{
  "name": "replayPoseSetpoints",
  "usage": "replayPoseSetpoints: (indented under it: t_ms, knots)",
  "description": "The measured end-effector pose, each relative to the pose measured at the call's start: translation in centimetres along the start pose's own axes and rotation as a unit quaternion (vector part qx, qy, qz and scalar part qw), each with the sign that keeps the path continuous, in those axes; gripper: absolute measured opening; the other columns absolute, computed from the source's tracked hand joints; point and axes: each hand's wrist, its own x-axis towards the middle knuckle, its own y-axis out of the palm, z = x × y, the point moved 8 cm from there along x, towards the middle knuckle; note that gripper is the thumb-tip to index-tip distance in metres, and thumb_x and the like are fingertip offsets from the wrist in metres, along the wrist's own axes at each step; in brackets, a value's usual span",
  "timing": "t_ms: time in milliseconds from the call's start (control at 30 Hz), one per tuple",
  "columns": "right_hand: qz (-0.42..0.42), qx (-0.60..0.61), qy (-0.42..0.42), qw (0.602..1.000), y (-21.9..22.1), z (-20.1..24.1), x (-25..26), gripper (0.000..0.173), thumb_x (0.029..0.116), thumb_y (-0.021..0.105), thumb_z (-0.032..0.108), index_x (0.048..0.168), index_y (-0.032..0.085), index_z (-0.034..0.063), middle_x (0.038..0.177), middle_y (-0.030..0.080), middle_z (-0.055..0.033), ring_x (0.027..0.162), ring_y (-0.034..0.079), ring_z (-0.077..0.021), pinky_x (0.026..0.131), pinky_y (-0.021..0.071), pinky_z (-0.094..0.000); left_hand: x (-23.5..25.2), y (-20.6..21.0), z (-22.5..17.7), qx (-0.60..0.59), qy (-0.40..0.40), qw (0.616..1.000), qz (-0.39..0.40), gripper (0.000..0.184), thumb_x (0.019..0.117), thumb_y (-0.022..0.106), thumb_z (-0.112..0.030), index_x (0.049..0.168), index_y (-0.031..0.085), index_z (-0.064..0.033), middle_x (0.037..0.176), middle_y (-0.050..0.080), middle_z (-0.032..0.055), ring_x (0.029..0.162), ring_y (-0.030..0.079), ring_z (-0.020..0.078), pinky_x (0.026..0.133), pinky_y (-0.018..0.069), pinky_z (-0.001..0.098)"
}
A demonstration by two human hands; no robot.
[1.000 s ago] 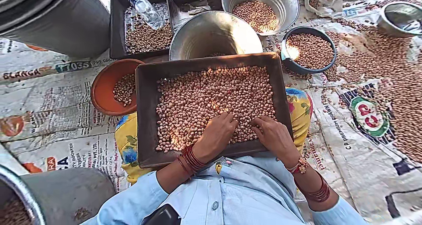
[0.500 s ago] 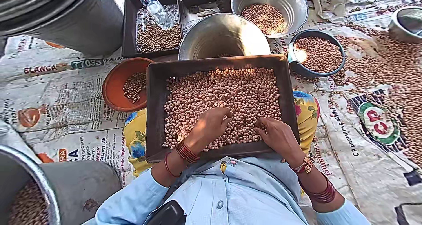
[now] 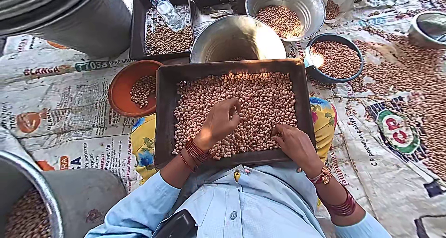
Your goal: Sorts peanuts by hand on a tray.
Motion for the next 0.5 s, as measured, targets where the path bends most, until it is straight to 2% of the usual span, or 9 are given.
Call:
replayPoseSetpoints:
  t_ms: [67,100,167,267,300,367,400,433,500]
  knots:
    - [-0.024,-0.002,-0.019,1.0,-0.3,0.2,-0.1,0.02,0.0931,0.072,0.015,0.106,0.072,-0.0004,0.096,0.071,-0.0223,0.086,0.071,-0.0421,0.071,0.0554,-0.0578,0.7,-0.5,0.0,0.052,0.022,0.998,-0.034,0.015,0.0887,0.064,-0.005,0.102,0.07,-0.0053,0.077,0.061,0.0072,0.062,0.056,0.0212,0.057,0.0477,0.0422]
    - [-0.029,0.0,-0.024,0.999,-0.4,0.2,-0.1,0.019,0.0921,0.073,0.013,0.105,0.073,-0.0005,0.096,0.071,-0.0227,0.085,0.071,-0.0425,0.07,0.0556,-0.0583,0.9,-0.2,-0.3,0.081,0.034,0.996,-0.029,0.015,0.0917,0.066,-0.006,0.105,0.072,-0.0046,0.086,0.068,0.0113,0.069,0.064,0.0265,0.063,0.0539,0.0477]
    - [-0.016,0.005,-0.02,1.0,-0.3,0.0,0.0,0.018,0.0924,0.072,0.012,0.104,0.073,-0.0006,0.098,0.071,-0.0227,0.087,0.071,-0.0424,0.073,0.0556,-0.0591,1.2,1.1,-0.6,0.129,0.045,0.991,-0.007,0.017,0.0958,0.068,-0.009,0.111,0.073,-0.0039,0.101,0.072,0.0164,0.086,0.072,0.034,0.073,0.0584,0.0532]
    - [0.016,0.038,-0.01,0.999,-0.3,-0.5,0.3,0.017,0.0937,0.071,0.015,0.103,0.074,-0.0002,0.097,0.071,-0.0216,0.089,0.071,-0.0402,0.078,0.0547,-0.0587,1.3,2.6,-0.9,0.174,0.062,0.983,-0.004,0.018,0.0969,0.067,-0.009,0.112,0.073,-0.0008,0.1,0.07,0.0195,0.088,0.072,0.0367,0.073,0.0587,0.0523]
    - [0.019,0.059,-0.013,0.998,-0.6,-0.7,0.3,0.018,0.0942,0.071,0.017,0.101,0.074,0.0014,0.093,0.071,-0.0183,0.084,0.069,-0.035,0.076,0.0541,-0.0544,1.3,2.7,-0.8,0.177,0.069,0.982,-0.007,0.017,0.0965,0.066,-0.009,0.109,0.073,0.0,0.098,0.07,0.0194,0.086,0.072,0.0363,0.071,0.0587,0.0519]
    - [-0.004,0.157,-0.03,0.987,-1.5,-1.2,0.4,0.017,0.0931,0.072,0.025,0.097,0.074,0.0085,0.076,0.062,-0.0007,0.066,0.052,-0.0104,0.063,0.0437,-0.031,1.3,2.3,-0.5,0.139,0.07,0.988,-0.011,0.012,0.0945,0.069,-0.01,0.102,0.073,-0.0011,0.092,0.07,0.016,0.079,0.071,0.0325,0.067,0.058,0.0501]
    - [-0.019,0.245,-0.039,0.969,-2.0,-1.5,0.5,0.015,0.0918,0.072,0.027,0.095,0.073,0.0121,0.073,0.059,0.0093,0.063,0.049,0.0019,0.06,0.0411,-0.0183,1.3,1.7,-0.1,0.097,0.051,0.994,-0.011,0.011,0.0936,0.07,-0.01,0.101,0.073,-0.0027,0.088,0.07,0.0128,0.075,0.069,0.0284,0.066,0.057,0.0477]
    - [-0.022,0.355,-0.049,0.934,-2.4,-1.7,0.8,0.012,0.0922,0.072,0.025,0.095,0.07,0.013,0.076,0.062,0.0132,0.064,0.054,0.0064,0.061,0.0456,-0.0125,1.3,1.0,0.3,0.042,0.023,0.999,-0.01,0.011,0.0935,0.068,-0.011,0.102,0.072,-0.0034,0.079,0.066,0.0097,0.066,0.062,0.0233,0.06,0.0526,0.0435]
    - [-0.026,0.528,-0.035,0.848,-3.0,-1.8,1.5,0.003,0.0946,0.064,0.018,0.095,0.063,0.0154,0.079,0.065,0.0088,0.065,0.06,0.0,0.061,0.0526,-0.0166,1.0,-0.1,0.9,-0.044,-0.032,0.999,0.001,0.019,0.093,0.061,-0.008,0.111,0.066,-0.0058,0.074,0.061,0.0081,0.058,0.056,0.0197,0.054,0.0483,0.04]
